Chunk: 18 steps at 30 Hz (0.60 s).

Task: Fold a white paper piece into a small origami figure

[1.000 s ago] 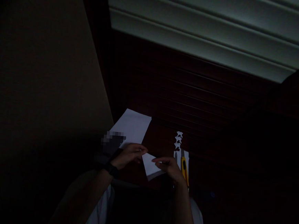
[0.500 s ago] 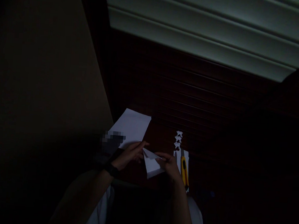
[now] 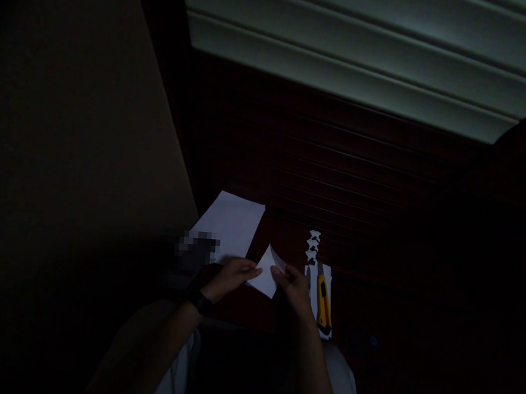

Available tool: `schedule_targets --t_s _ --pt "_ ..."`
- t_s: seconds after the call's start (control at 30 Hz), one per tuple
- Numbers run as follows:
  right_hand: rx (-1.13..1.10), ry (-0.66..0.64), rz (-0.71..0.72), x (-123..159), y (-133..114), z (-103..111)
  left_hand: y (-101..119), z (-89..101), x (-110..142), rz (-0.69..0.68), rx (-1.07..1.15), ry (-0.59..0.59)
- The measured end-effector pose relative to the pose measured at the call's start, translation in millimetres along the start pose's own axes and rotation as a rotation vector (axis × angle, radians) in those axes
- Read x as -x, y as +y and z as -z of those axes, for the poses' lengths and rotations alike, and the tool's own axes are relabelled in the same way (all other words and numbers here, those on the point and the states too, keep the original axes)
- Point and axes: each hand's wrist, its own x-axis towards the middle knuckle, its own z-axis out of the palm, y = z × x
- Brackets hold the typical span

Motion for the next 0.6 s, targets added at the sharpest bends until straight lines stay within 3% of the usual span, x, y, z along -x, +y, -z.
schedule_targets --t_s 0.13,0.23,0.43,0.6 --pt "-0.097 0.123 0.024 -0.9 0.0 4.1 -2.5 3.6 -0.6 0.028 -0.030 -0.075" --pt "-0.120 0.153 0.012 1.2 -1.7 5.5 -1.3 4.4 -0.9 0.023 0.005 -0.060" --pt "-0.147 0.074 0.010 8.1 -12.3 -0.3 8.6 4.3 3.3 0.087 0.161 -0.141" --pt "-0.150 0.046 -0.016 6.8 -12.5 0.7 11.1 7.3 3.8 0.111 0.156 -0.106"
